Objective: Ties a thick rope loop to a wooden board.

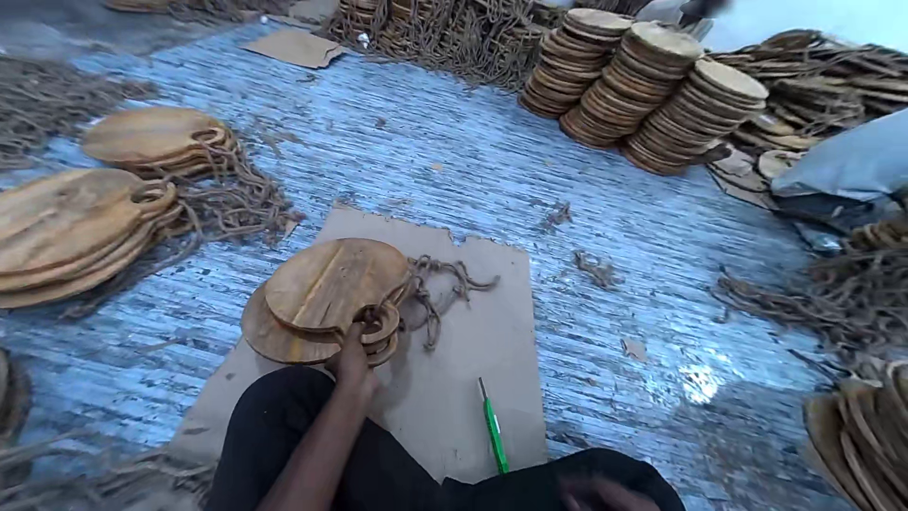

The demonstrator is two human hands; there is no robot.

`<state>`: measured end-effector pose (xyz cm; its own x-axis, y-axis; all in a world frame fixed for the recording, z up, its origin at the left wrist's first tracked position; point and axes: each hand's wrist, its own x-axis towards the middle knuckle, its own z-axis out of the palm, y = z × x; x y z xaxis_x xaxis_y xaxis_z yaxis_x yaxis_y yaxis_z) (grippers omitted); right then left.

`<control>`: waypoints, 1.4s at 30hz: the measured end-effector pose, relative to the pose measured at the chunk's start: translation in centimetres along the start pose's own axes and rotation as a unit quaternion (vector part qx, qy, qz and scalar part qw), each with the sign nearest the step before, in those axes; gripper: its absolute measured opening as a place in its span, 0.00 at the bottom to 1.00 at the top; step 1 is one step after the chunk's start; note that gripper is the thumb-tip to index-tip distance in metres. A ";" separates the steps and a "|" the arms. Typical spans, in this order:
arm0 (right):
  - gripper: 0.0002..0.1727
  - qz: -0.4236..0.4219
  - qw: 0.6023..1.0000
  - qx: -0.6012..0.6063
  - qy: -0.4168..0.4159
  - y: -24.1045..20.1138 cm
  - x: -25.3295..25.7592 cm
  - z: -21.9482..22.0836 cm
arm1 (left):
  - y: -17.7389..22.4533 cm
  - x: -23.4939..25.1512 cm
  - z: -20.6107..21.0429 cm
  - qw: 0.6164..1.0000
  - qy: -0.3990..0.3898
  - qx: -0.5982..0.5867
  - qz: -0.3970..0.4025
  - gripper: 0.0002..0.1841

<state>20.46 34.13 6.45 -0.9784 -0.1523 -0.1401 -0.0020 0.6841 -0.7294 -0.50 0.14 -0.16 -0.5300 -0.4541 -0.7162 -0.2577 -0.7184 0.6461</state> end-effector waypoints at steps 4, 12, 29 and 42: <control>0.17 -0.046 0.994 0.055 0.084 0.8 17.5 6.9 | 0.2 0.3 -0.3 1.000 -0.002 -0.006 0.002 0.30; 0.53 0.042 0.986 -0.160 -0.013 -3.6 38.1 12.0 | 0.5 -0.7 -0.4 1.000 0.006 0.023 -0.001 0.27; 0.19 -0.065 0.950 -0.273 -0.134 -0.9 34.8 5.4 | -0.4 0.4 0.8 0.998 0.053 0.028 -0.002 0.32; 0.16 0.057 0.917 -0.368 -0.142 0.5 33.4 8.9 | -0.4 1.3 0.2 0.996 0.078 0.041 0.004 0.34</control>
<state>-10.35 23.07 -4.54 -0.8876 -0.1574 -0.4330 -0.1439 0.9875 -0.0639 -1.22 -0.09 -1.30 -0.4013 -0.5416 -0.7387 -0.3219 -0.6716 0.6673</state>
